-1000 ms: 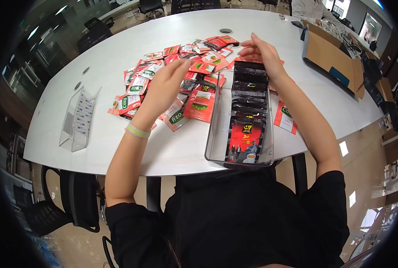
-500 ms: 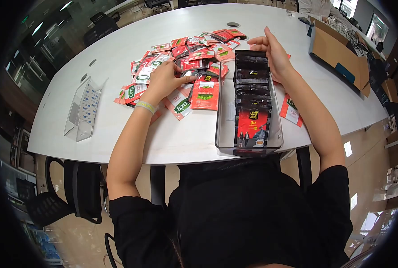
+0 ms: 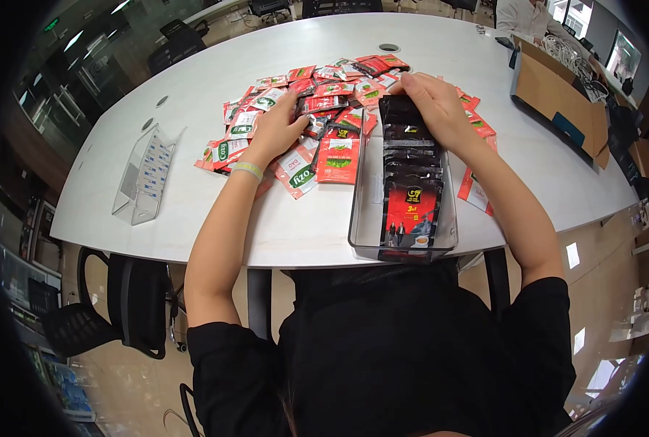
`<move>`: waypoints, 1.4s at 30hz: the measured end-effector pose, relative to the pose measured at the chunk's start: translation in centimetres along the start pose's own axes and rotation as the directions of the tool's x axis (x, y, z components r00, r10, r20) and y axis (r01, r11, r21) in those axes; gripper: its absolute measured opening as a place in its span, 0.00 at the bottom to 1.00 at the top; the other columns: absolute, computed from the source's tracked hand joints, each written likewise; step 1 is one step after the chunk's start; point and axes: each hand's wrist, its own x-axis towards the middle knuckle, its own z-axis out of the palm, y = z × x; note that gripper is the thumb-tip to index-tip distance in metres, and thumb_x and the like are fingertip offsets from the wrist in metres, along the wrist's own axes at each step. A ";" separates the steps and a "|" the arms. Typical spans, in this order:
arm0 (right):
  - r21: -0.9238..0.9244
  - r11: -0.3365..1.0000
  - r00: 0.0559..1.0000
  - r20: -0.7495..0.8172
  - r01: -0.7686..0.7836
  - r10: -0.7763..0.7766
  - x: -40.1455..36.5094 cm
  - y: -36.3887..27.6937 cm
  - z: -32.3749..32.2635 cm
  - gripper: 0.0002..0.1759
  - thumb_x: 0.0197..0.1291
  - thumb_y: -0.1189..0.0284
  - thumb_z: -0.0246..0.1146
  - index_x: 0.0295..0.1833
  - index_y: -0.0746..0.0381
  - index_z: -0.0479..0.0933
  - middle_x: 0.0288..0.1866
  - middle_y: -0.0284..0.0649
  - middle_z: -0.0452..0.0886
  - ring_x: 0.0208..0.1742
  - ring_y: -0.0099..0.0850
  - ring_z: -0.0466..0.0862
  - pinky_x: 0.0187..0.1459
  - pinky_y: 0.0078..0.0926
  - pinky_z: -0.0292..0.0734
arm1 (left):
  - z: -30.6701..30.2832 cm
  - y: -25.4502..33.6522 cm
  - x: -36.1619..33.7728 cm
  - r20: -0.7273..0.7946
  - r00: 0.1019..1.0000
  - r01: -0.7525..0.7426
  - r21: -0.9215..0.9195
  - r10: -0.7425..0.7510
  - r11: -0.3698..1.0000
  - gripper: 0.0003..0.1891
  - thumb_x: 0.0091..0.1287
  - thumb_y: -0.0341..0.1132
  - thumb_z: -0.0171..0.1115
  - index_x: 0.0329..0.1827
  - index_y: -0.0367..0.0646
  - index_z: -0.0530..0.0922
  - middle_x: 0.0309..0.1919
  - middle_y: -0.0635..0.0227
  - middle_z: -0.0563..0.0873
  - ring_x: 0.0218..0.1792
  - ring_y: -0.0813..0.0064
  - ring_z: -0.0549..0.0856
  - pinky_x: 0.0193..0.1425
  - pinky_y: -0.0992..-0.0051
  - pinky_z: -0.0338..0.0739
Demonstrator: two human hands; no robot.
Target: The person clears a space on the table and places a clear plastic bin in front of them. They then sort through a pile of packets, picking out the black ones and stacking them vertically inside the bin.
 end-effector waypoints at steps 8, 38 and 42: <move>0.506 0.863 0.907 -0.372 0.019 0.198 2.3 1.5 -4.7 0.42 0.67 0.61 0.51 0.72 0.66 0.32 0.49 0.47 0.79 0.45 0.34 0.83 0.52 0.29 0.71 | -0.1 1.4 0.1 0.008 1.000 -0.014 0.153 0.013 0.988 0.16 0.65 0.47 0.56 0.46 0.48 0.83 0.32 0.61 0.86 0.34 0.62 0.85 0.38 0.65 0.77; -0.100 0.973 0.978 0.020 0.210 -0.209 0.0 -4.1 -2.8 0.18 0.51 0.67 0.69 0.46 0.65 0.79 0.30 0.38 0.82 0.31 0.26 0.81 0.37 0.22 0.74 | -2.0 11.9 -5.4 -0.007 0.989 -0.069 -0.904 0.147 0.423 0.07 0.65 0.27 0.60 0.42 0.33 0.79 0.38 0.65 0.85 0.37 0.86 0.80 0.41 0.84 0.73; 0.126 0.989 0.988 0.145 -0.076 0.057 -1.1 -6.6 -4.6 0.20 0.55 0.75 0.66 0.55 0.62 0.75 0.33 0.34 0.81 0.29 0.17 0.75 0.34 0.16 0.71 | -1.4 10.6 -5.0 -0.083 0.966 -0.213 -0.794 0.246 0.569 0.10 0.69 0.32 0.55 0.38 0.31 0.80 0.38 0.62 0.85 0.40 0.81 0.81 0.46 0.78 0.74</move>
